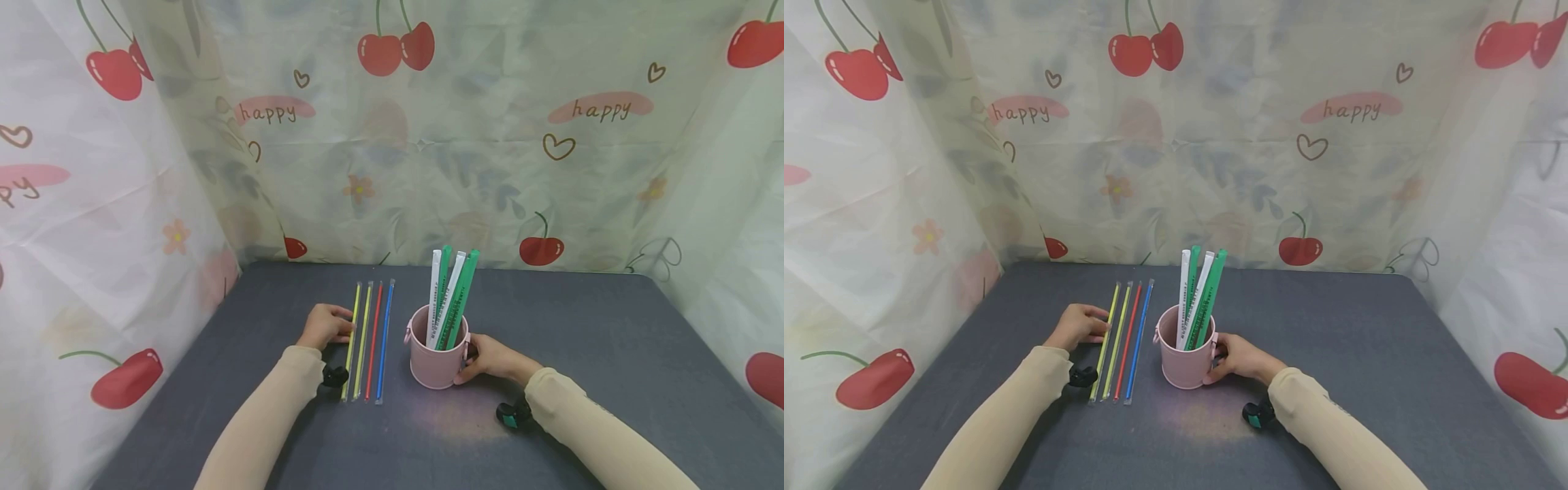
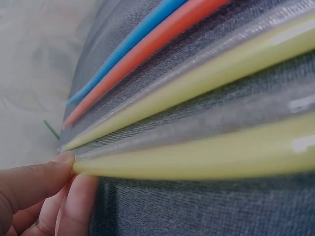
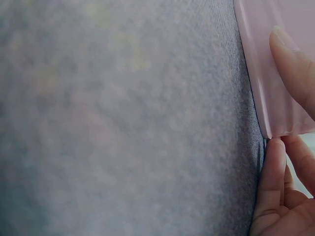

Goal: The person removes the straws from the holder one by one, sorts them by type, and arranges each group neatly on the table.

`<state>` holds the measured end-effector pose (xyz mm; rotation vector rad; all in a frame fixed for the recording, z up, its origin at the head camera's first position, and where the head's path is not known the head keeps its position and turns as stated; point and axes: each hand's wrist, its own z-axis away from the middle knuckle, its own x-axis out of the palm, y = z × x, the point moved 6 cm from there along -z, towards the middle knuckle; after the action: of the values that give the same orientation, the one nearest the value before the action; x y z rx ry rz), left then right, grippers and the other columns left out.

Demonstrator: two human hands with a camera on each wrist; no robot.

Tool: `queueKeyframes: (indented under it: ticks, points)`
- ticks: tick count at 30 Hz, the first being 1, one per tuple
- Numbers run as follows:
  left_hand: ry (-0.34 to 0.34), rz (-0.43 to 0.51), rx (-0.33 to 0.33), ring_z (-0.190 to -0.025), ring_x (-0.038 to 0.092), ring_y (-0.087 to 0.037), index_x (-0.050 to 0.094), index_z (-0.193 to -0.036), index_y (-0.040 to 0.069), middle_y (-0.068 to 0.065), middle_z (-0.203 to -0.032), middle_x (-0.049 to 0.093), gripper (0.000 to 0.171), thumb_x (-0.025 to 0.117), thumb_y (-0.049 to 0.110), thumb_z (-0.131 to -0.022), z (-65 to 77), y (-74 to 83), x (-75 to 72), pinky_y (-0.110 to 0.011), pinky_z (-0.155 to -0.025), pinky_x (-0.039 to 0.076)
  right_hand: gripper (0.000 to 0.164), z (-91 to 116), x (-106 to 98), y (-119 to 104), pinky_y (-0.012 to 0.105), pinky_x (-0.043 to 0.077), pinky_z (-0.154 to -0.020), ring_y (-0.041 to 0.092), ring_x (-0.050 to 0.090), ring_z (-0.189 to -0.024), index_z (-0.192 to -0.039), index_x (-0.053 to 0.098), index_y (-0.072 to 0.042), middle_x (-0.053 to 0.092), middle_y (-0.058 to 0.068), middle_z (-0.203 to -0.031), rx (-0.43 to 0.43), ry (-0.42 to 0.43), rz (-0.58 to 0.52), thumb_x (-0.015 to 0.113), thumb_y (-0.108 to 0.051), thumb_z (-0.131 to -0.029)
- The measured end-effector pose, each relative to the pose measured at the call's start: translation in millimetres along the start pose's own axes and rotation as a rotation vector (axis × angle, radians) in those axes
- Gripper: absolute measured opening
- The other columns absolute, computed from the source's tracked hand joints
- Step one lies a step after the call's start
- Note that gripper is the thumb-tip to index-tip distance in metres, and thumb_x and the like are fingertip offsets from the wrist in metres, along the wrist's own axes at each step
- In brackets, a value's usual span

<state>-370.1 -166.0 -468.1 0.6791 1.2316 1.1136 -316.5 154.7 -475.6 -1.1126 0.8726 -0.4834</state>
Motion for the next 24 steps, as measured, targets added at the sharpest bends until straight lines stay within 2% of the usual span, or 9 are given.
queueKeyframes:
  ticks: [14,24]
  points:
    - [0.009,-0.040,-0.017,-0.064,0.067,-0.018,0.069,-0.107,-0.001,-0.017,-0.086,0.069,0.027,0.073,-0.003,-0.081,-5.8,-4.2,2.4,-0.031,-0.054,0.059,0.072,-1.2,0.5,2.7,0.025,0.046,-0.074,0.016,0.050,-0.090,-0.133,0.047,0.004,0.057,0.005,-0.107,0.010,-0.008,0.000,0.084,-0.010,-0.072]
    - [-0.006,-0.070,-0.020,-0.066,0.068,-0.018,0.069,-0.108,0.000,-0.017,-0.089,0.070,0.029,0.075,-0.004,-0.080,-4.9,-2.9,3.6,-0.030,-0.054,0.059,0.069,-0.2,0.7,-1.0,0.026,0.046,-0.072,0.018,0.050,-0.087,-0.131,0.048,0.006,0.057,0.006,-0.102,-0.008,-0.010,-0.019,0.083,-0.004,-0.073]
